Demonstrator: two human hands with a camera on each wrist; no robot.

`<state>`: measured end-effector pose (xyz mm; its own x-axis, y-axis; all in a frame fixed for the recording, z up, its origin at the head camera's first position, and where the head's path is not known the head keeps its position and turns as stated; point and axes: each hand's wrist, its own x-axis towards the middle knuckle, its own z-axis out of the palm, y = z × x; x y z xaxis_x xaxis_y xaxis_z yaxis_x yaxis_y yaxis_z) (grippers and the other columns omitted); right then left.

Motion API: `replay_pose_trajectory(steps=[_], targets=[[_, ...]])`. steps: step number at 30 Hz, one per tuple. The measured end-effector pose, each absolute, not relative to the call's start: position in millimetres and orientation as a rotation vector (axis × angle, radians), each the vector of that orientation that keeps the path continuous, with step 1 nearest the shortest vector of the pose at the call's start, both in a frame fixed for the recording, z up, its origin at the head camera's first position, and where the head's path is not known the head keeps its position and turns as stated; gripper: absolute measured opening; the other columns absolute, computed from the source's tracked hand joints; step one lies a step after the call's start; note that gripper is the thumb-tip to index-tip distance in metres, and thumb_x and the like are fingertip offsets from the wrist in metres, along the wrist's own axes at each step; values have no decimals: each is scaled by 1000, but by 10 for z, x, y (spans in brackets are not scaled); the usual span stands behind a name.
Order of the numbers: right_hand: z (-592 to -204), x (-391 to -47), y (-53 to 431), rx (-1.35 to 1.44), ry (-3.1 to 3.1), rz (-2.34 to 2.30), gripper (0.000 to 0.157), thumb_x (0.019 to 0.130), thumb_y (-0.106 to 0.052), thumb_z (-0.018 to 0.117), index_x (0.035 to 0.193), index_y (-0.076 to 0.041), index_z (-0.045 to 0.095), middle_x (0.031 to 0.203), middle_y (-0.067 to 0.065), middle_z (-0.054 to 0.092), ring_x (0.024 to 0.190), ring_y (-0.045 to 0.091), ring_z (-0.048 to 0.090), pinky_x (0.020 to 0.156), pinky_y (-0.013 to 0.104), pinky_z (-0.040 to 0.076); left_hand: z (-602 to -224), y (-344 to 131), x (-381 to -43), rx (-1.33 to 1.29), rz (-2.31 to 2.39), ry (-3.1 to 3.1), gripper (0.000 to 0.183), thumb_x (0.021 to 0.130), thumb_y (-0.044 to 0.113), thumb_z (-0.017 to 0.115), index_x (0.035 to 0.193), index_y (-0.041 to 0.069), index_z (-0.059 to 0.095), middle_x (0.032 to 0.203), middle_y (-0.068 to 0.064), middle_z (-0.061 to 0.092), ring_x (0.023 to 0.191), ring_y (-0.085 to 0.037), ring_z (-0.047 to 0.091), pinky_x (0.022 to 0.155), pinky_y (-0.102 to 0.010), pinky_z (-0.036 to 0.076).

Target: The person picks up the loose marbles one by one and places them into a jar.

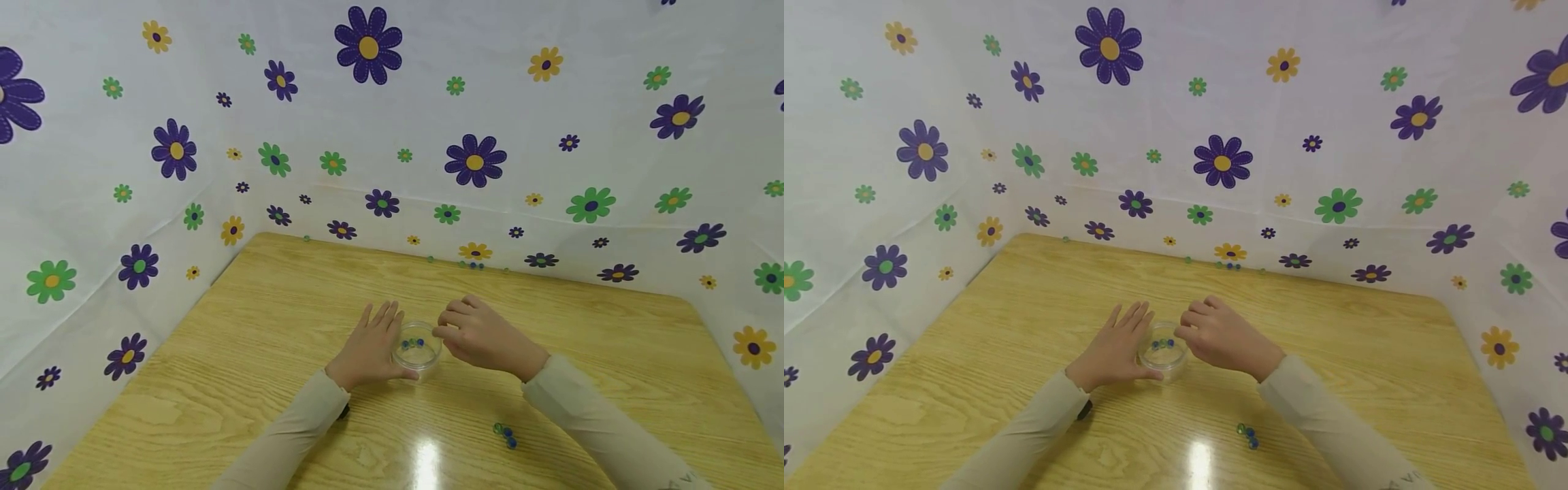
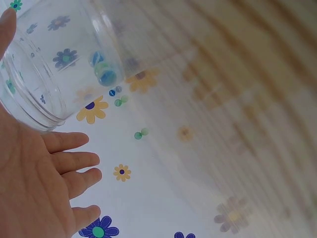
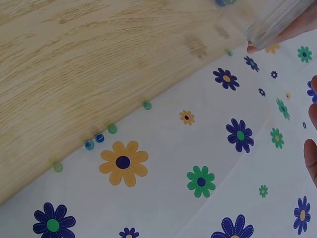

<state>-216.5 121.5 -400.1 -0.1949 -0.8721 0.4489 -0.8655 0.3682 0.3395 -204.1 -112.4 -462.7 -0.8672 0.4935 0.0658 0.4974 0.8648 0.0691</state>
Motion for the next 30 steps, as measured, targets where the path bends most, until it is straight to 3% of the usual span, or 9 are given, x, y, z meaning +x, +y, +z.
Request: replay_pose_trajectory(steps=[30], targets=[[-4114,-2209,1229,1495,-2110,-35,22,73,-19,79,92,-19,69,87,-4,66,83,14,60,76,31,48,-4605,-1120,-2021,-798,-172,-2987,113,68,77,59,144,-2,32,153,-20,26,144,-33,23,116,-53,14]])
